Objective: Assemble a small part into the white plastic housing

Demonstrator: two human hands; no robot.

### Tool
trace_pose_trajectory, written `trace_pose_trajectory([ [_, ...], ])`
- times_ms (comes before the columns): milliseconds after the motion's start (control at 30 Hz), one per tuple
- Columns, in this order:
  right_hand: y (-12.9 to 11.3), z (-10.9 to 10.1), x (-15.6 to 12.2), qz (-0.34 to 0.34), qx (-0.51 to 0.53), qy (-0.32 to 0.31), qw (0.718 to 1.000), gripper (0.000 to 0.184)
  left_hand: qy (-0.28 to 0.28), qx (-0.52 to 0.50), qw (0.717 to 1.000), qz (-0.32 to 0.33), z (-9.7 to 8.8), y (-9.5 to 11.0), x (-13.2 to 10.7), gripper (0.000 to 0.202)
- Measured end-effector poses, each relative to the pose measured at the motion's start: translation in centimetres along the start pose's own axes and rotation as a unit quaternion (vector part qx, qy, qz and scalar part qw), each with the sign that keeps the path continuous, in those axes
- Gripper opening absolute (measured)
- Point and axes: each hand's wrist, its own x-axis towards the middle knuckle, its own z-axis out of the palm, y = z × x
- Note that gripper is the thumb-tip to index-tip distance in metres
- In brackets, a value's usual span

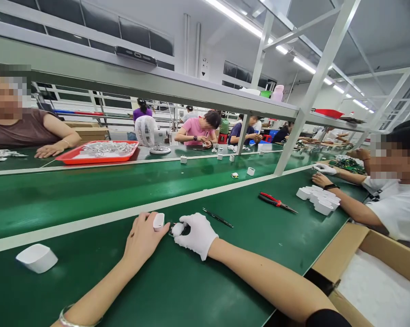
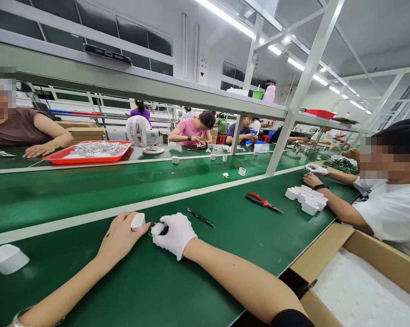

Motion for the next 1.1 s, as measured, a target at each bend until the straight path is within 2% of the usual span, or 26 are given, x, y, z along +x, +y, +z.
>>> trace_pose_trajectory([
  [67,0.0,0.3,0.1,0.015,0.022,0.023,0.999,0.018,0.005,-0.019,1.000,0.020,0.3,-0.2,0.0,0.032],
  [233,-0.5,1.1,0.8,0.063,0.147,0.117,0.980,0.015,-0.054,-0.125,0.989,0.051,1.1,-0.9,0.5,0.038],
  [367,-0.8,0.9,0.9,0.017,0.276,0.170,0.946,0.021,-0.045,-0.223,0.970,0.091,1.1,-1.0,0.8,0.038],
  [467,-0.7,0.7,0.6,-0.031,0.296,0.219,0.929,0.025,-0.046,-0.250,0.956,0.144,0.6,-0.6,0.4,0.034],
  [567,-0.5,0.6,0.4,-0.074,0.310,0.212,0.924,0.032,-0.043,-0.251,0.948,0.192,0.2,0.0,0.0,0.034],
  [667,-0.1,0.4,0.6,-0.062,0.368,0.192,0.908,0.038,-0.008,-0.254,0.946,0.202,0.1,0.4,-0.4,0.038],
  [767,0.2,-0.2,0.6,-0.056,0.412,0.198,0.888,0.037,0.040,-0.264,0.941,0.208,0.0,0.7,-0.7,0.041],
  [833,0.3,-0.7,0.4,-0.079,0.397,0.213,0.889,0.035,0.064,-0.273,0.935,0.217,0.0,0.8,-0.8,0.041],
  [933,-0.1,-1.5,-0.2,-0.124,0.366,0.204,0.899,0.035,0.064,-0.286,0.929,0.226,0.0,0.8,-0.7,0.044],
  [1100,-0.4,-1.7,-1.0,-0.179,0.317,0.178,0.914,0.037,0.082,-0.256,0.938,0.217,0.1,0.4,-0.7,0.048],
])
